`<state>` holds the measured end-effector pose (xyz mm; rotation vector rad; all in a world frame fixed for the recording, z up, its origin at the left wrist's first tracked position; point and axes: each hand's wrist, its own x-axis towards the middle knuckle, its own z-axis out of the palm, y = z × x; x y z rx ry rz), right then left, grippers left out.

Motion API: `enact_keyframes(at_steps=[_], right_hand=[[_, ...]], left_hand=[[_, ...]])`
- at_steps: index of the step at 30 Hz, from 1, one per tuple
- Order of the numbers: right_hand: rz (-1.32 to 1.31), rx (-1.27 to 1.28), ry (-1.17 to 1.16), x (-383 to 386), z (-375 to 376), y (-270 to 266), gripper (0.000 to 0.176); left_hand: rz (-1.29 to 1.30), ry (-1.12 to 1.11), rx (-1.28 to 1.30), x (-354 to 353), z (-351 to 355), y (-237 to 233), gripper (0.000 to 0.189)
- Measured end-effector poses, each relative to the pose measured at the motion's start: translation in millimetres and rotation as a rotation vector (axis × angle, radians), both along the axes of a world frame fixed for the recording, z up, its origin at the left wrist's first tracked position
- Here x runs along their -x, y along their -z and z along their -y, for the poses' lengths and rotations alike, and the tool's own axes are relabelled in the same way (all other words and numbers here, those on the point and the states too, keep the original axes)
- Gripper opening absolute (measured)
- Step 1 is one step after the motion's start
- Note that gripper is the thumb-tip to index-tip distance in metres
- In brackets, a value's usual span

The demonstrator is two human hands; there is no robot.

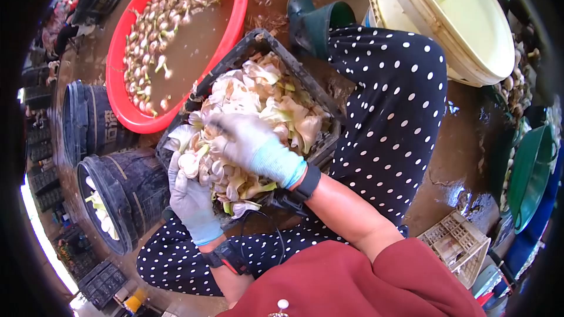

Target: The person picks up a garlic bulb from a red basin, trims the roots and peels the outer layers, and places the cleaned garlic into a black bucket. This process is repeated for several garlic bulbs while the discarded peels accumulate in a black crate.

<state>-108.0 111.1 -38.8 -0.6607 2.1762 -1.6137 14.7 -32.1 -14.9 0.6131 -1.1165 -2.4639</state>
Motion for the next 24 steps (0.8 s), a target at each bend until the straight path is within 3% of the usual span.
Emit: enact_keyframes(at_steps=[2,3,6,9,13,17,19,21,24], right_hand=[[0.034,0.043,-0.273,-5.2,1.3,-8.8,0.034],[-0.051,-0.036,-0.274,-9.1,5.9,-8.4,0.033],[0.011,-0.149,-0.296,-12.0,8.2,-10.0,0.029],[-0.033,-0.287,-0.336,-8.8,5.4,-15.9,0.027],[0.101,-0.237,-0.235,-5.2,6.7,-1.7,0.026],[0.39,-0.051,-0.208,-3.7,5.0,18.1,0.031],[0.657,0.094,-0.175,-1.8,1.6,16.5,0.031],[0.662,0.147,-0.187,-1.9,3.0,18.1,0.03],[0.51,0.239,-0.171,-6.8,-3.9,2.8,0.031]], left_hand=[[0.008,0.083,-0.037,3.4,-0.7,-1.3,0.04],[0.012,0.086,-0.035,5.0,-2.3,-2.6,0.04],[0.348,0.001,0.258,16.4,-22.5,-12.0,0.037],[0.334,0.02,0.272,17.0,-20.9,0.1,0.036],[0.334,0.045,0.275,14.4,-23.8,7.6,0.04],[0.22,0.146,0.279,9.1,-21.2,14.8,0.051],[0.167,0.221,0.267,8.4,-17.1,13.2,0.053],[0.162,0.205,0.137,10.1,-15.1,7.6,0.053],[0.218,0.181,0.229,14.2,-19.2,7.3,0.051]])
